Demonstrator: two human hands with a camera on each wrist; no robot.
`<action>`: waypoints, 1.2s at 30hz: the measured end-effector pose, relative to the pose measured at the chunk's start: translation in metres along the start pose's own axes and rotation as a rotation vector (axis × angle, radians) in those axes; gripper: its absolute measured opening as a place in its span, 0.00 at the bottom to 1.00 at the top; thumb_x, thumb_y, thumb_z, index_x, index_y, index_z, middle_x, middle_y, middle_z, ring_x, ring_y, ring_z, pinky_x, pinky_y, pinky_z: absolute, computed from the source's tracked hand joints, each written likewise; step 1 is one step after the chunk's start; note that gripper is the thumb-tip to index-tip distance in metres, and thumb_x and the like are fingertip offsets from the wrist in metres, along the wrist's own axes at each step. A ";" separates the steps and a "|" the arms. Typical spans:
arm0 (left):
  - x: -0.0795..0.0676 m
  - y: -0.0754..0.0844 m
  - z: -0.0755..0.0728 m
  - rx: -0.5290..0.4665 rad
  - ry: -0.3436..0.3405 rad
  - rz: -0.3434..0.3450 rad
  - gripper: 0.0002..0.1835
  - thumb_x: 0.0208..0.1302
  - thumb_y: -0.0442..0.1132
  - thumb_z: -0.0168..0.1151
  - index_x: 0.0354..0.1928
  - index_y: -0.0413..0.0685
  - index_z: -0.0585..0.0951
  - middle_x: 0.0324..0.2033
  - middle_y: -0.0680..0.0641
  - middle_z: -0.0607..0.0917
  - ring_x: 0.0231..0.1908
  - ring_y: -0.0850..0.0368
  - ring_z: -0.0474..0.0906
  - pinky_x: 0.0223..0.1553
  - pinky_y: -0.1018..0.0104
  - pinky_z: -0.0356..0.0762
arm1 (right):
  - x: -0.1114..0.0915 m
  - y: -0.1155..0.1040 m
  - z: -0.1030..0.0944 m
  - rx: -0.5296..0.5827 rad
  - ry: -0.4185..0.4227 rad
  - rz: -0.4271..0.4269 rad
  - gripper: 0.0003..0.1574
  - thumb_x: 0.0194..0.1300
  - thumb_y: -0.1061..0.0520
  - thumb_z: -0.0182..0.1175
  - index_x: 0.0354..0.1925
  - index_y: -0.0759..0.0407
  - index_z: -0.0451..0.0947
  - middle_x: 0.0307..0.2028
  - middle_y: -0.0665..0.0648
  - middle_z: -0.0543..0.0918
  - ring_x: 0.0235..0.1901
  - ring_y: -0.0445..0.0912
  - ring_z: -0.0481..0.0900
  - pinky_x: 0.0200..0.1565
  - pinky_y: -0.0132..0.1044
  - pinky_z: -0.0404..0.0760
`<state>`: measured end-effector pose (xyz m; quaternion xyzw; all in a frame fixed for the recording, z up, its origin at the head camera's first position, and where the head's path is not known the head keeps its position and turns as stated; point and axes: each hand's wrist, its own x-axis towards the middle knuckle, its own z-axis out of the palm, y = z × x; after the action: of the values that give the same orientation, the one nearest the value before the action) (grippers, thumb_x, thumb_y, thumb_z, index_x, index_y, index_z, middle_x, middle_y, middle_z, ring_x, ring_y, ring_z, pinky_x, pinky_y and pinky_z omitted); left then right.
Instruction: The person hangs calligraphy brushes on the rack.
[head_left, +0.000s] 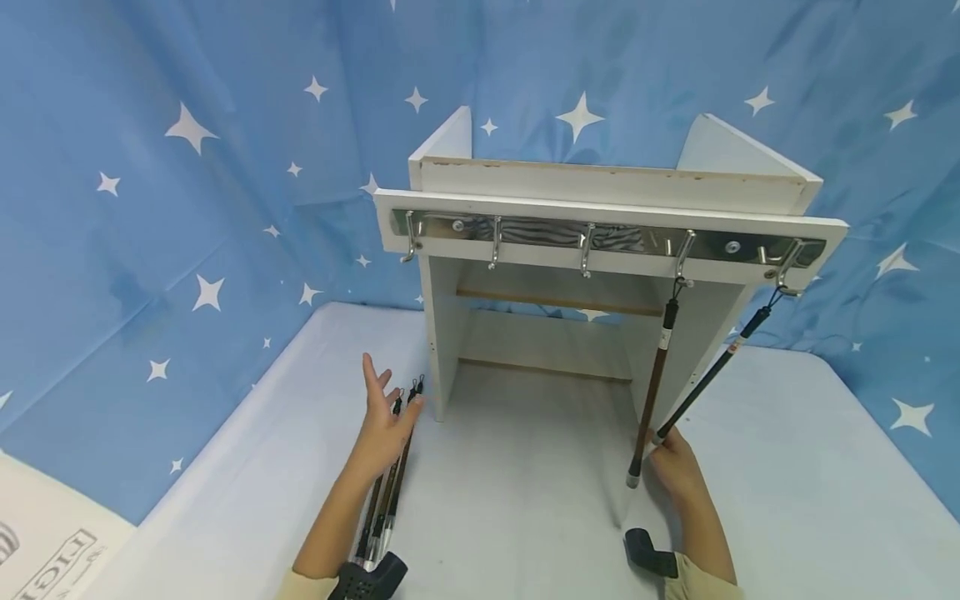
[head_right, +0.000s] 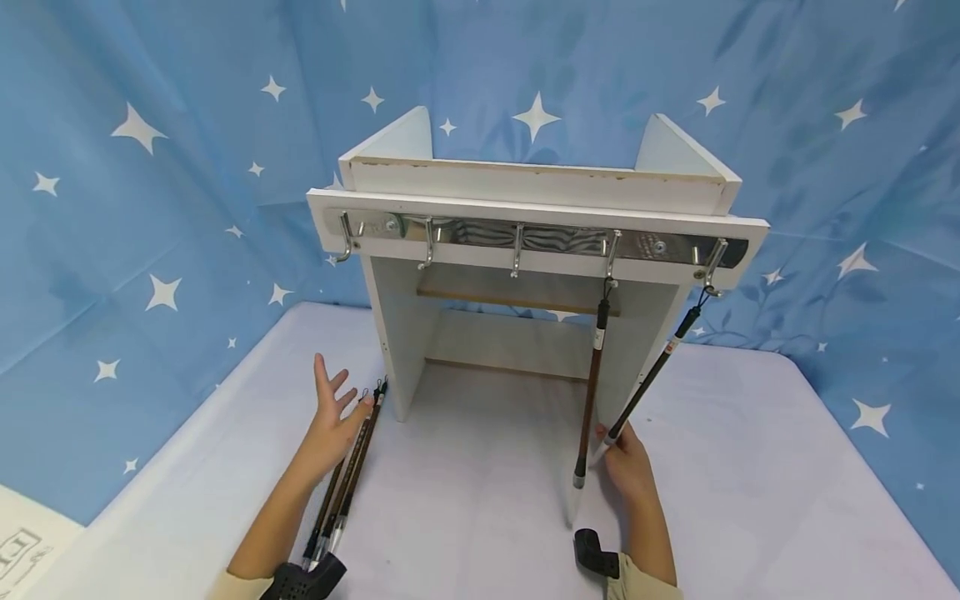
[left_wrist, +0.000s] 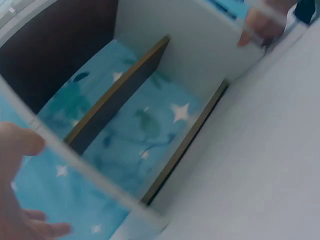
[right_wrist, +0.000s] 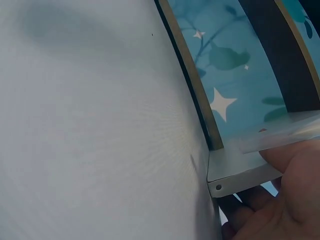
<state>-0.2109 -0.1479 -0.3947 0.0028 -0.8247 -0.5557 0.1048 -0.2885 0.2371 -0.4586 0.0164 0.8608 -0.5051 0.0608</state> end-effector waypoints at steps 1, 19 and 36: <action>0.001 -0.002 -0.006 0.050 -0.021 -0.014 0.50 0.67 0.47 0.49 0.66 0.58 0.18 0.68 0.33 0.43 0.64 0.31 0.53 0.58 0.38 0.61 | 0.000 -0.001 -0.001 -0.003 0.001 0.004 0.41 0.68 0.42 0.43 0.70 0.60 0.46 0.67 0.70 0.51 0.68 0.65 0.43 0.65 0.62 0.44; 0.016 -0.029 -0.036 0.633 -0.358 -0.406 0.23 0.61 0.39 0.56 0.57 0.40 0.68 0.20 0.45 0.77 0.18 0.54 0.75 0.18 0.63 0.75 | -0.001 -0.004 -0.001 -0.040 0.047 0.026 0.44 0.67 0.38 0.44 0.71 0.58 0.44 0.68 0.68 0.51 0.67 0.65 0.46 0.64 0.63 0.48; 0.017 -0.031 -0.031 0.578 -0.365 -0.334 0.35 0.53 0.34 0.61 0.61 0.33 0.57 0.15 0.44 0.77 0.11 0.54 0.75 0.12 0.64 0.74 | -0.001 -0.002 0.003 -0.047 0.052 0.036 0.45 0.66 0.37 0.44 0.71 0.58 0.43 0.68 0.68 0.51 0.67 0.65 0.46 0.64 0.63 0.48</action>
<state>-0.2252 -0.1897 -0.4090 0.0677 -0.9408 -0.3009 -0.1408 -0.2871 0.2335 -0.4583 0.0435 0.8732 -0.4830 0.0481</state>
